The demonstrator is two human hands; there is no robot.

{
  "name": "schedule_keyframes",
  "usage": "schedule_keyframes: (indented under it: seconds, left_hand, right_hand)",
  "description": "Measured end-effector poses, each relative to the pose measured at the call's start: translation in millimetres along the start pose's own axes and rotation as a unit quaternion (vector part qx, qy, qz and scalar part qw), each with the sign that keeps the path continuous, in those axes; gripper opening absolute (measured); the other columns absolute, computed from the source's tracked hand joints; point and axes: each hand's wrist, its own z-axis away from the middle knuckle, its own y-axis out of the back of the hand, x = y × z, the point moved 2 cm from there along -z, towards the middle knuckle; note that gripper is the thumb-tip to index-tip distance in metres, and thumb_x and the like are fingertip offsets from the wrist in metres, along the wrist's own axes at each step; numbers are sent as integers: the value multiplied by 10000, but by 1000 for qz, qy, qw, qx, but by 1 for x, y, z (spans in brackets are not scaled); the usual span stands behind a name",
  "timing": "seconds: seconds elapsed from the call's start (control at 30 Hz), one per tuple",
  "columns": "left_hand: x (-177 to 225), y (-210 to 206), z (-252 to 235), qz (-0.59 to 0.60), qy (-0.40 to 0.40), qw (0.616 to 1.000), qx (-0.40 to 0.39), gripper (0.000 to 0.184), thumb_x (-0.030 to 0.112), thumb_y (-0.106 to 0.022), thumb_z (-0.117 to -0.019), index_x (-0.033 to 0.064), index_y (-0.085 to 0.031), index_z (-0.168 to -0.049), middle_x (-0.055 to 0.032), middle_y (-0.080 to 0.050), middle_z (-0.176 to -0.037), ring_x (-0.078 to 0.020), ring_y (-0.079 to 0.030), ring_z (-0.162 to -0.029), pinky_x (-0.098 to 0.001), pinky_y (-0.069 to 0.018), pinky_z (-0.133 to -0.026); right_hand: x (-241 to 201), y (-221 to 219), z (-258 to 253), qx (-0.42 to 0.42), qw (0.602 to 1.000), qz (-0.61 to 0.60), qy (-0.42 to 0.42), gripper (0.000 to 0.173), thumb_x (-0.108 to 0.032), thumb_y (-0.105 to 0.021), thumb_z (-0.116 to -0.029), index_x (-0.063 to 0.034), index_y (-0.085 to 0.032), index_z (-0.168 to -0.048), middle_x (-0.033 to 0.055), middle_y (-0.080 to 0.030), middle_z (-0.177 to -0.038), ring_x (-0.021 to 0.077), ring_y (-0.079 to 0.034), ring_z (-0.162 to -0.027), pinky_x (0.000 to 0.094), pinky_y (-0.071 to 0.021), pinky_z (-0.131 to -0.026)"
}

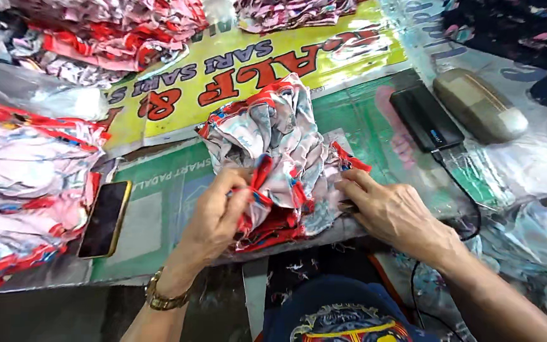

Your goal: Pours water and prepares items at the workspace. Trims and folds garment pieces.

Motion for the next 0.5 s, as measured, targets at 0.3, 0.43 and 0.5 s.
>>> schedule_keyframes:
  seconds: [0.3,0.43,0.5]
  left_hand:
    - [-28,-8,19,183,188,938,227,209,295,-360,-1119,219,-551,-1078,131,-555,-828,60,-580,-731,-148,-517,-666]
    - [-30,-8,25,233,211,919,239,261,372,-342,-1122,259,-577,-1114,126,-595,-888,37,-608,-781,-179,-540,-684]
    - [-31,-10,26,250,210,914,243,280,385,-341,-1121,253,-588,-1099,105,-589,-856,13,-596,-731,-193,-528,-628]
  right_hand:
    - [2,29,-16,59,997,-44,28,202,-224,-599,-972,-110,-728,-1078,50,-673,-900,197,-630,-605,372,-465,-453]
    - [-19,35,-49,79,989,-86,93,244,-266,-641,-958,-114,-732,-1124,34,-680,-927,151,-633,-640,324,-457,-474]
    - [-31,28,-67,73,985,-105,119,379,-335,-689,-924,-110,-701,-1228,58,-674,-999,159,-623,-637,329,-457,-466]
